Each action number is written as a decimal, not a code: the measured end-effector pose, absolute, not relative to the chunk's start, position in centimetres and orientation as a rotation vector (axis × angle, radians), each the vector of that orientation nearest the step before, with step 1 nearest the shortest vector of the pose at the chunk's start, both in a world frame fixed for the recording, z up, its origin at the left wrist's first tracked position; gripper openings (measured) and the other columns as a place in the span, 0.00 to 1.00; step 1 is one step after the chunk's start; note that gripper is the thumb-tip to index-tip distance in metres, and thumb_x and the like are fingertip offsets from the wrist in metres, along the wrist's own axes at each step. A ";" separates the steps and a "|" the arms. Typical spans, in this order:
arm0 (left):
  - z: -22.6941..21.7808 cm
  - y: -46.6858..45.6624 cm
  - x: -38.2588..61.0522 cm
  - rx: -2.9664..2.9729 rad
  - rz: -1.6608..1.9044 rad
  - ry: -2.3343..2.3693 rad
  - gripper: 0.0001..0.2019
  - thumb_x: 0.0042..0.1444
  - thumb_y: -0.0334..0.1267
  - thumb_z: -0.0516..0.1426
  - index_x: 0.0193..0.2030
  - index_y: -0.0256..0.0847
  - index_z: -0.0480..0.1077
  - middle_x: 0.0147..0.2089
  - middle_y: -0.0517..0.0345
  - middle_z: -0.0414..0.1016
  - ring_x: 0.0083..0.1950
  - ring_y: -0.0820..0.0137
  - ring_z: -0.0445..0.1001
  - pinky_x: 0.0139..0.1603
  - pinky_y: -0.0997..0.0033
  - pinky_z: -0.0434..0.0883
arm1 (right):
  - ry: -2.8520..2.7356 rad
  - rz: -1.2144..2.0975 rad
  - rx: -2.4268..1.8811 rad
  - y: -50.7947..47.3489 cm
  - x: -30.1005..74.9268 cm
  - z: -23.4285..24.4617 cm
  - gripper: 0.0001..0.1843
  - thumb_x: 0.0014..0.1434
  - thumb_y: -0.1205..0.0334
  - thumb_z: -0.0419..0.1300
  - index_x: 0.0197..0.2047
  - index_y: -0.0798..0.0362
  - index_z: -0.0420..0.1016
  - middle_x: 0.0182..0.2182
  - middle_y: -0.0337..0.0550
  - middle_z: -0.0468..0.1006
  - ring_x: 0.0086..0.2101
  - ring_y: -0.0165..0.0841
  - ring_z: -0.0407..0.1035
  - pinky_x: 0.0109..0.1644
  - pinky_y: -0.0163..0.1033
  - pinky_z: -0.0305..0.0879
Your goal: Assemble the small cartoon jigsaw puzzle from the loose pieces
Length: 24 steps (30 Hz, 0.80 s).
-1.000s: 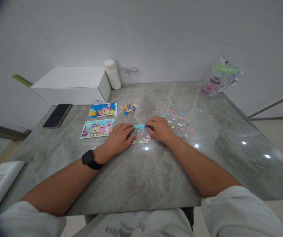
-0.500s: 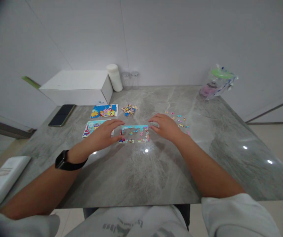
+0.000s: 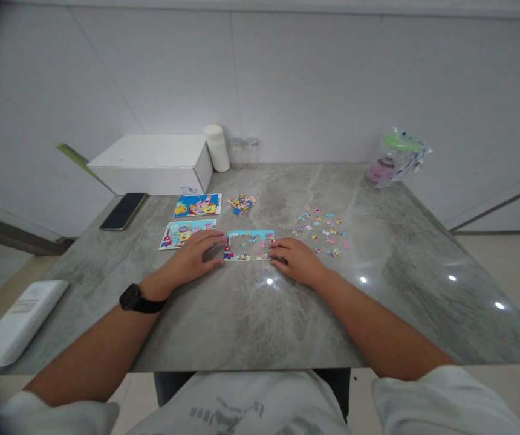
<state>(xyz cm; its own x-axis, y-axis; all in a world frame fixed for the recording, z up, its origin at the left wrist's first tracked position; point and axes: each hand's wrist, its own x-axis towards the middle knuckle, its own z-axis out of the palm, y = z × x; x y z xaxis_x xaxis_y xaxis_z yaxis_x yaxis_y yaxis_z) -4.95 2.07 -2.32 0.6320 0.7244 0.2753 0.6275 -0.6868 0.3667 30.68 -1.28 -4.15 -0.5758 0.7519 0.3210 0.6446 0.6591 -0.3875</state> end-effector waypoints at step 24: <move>-2.5 1.9 -4.2 2.538 0.665 1.153 0.19 0.67 0.51 0.57 0.59 0.45 0.74 0.62 0.47 0.77 0.64 0.55 0.74 0.70 0.47 0.67 | -2.230 0.197 -1.242 -0.5 32.1 -3.0 0.12 0.69 0.61 0.61 0.51 0.46 0.83 0.50 0.47 0.83 0.52 0.39 0.75 0.61 0.49 0.70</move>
